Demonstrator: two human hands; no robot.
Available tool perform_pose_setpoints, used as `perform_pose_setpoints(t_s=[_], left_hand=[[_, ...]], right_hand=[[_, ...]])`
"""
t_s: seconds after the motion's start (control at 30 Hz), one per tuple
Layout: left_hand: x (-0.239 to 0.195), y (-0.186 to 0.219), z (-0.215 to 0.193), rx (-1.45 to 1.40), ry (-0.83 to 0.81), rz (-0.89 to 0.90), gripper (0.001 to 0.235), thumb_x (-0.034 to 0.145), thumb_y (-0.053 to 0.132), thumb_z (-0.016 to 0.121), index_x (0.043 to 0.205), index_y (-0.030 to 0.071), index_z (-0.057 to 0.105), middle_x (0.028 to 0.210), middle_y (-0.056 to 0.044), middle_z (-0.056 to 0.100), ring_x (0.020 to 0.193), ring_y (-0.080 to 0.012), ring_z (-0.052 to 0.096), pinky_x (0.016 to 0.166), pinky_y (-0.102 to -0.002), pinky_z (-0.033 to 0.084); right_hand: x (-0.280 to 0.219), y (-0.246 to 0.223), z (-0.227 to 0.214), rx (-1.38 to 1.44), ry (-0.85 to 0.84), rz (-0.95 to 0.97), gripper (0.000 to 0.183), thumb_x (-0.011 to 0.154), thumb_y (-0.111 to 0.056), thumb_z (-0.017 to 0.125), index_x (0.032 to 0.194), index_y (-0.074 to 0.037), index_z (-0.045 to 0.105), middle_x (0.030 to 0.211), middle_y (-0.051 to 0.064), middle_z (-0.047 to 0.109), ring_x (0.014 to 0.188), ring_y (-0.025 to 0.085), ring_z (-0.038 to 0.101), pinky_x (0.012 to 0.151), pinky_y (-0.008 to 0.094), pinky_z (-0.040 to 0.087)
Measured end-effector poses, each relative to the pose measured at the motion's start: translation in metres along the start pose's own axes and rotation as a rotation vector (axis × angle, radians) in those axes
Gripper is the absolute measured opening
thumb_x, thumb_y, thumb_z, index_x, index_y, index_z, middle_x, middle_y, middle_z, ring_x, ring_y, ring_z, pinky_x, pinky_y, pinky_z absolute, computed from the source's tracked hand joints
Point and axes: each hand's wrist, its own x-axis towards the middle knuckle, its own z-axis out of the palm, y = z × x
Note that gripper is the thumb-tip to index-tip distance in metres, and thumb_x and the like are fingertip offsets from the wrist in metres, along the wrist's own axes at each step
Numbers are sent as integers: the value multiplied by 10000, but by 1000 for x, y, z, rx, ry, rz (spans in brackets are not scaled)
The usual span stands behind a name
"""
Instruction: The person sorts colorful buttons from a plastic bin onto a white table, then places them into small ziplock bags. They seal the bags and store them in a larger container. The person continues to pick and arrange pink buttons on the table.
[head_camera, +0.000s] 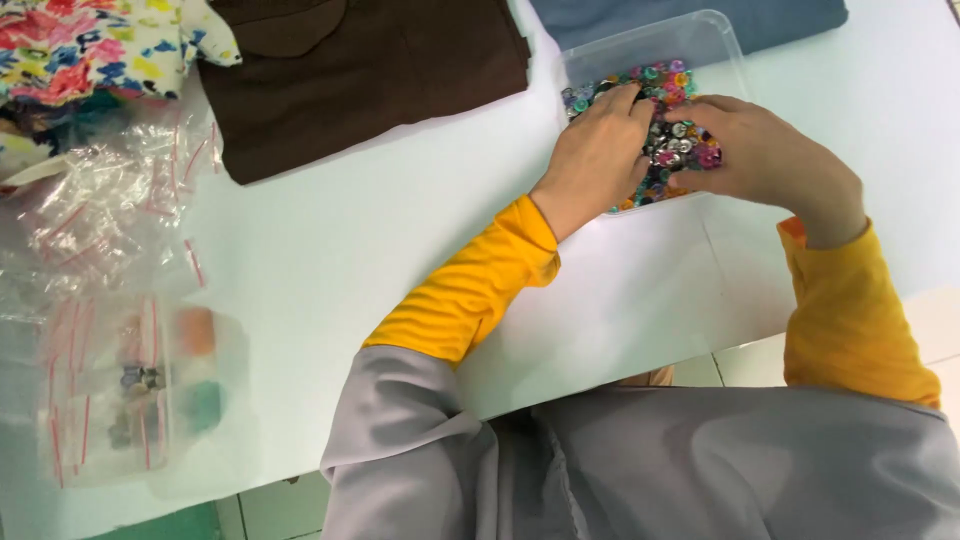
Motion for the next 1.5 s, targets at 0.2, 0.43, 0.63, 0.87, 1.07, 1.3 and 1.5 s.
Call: perform_pose_setpoints(t_s=[0.2,0.43,0.63,0.87,1.07,1.3,1.5], left_hand=[[39,-7,55,162,-357,-166,950,613,433,969,1358,67,507,1425,-180,492,1260,-347,542,953,-438,558],[39,-19,85,388,-309,-231,1093,453,456,1012,1347,89,502,1239,-65,524,1100,-225,587,793,-324,599],[37,-28,75,199,-326,-229,710,667,184,891,1268,64,533,1163,-130,541,960,-292,651,787,-360,580],[52,-56,35,-388,-574,-268,112,908,108,474,1015,87,499,1011,-131,613,950,-312,584,747,-440,471],[66,-41,-12,-708,-599,-493,400,891,142,477,1284,142,553,1117,-61,719,899,-165,636,799,-311,476],[68,-32,-28,-1177,-563,-717,306,969,140,476,1263,74,529,998,-100,679,956,-114,686,962,-365,682],[69,-35,-23,-1184,-547,-759,318,993,148,434,1295,137,531,1185,-85,678,1014,-111,718,915,-314,652]], right_hand=[[22,-4,-6,229,-104,76,1063,678,-319,886,1569,-85,356,1546,158,439,1390,314,435,1125,422,352],[57,32,47,54,-17,-70,1255,557,-467,965,1543,-14,335,1495,283,378,1454,430,291,1161,522,287],[64,47,61,33,-31,-80,1053,670,-493,907,1455,14,423,1337,272,460,1302,423,369,1086,510,333],[56,36,59,115,29,37,486,821,67,574,1290,-15,477,1109,228,560,977,409,548,809,499,479],[46,9,29,156,256,-4,280,979,57,468,1255,23,500,1076,239,567,791,467,578,688,543,454],[44,6,24,128,404,-41,260,1020,-2,550,1279,19,541,1144,199,625,787,391,608,616,485,492],[45,10,27,113,464,-87,248,1047,44,528,1281,36,610,1157,195,559,909,370,615,704,462,517]])
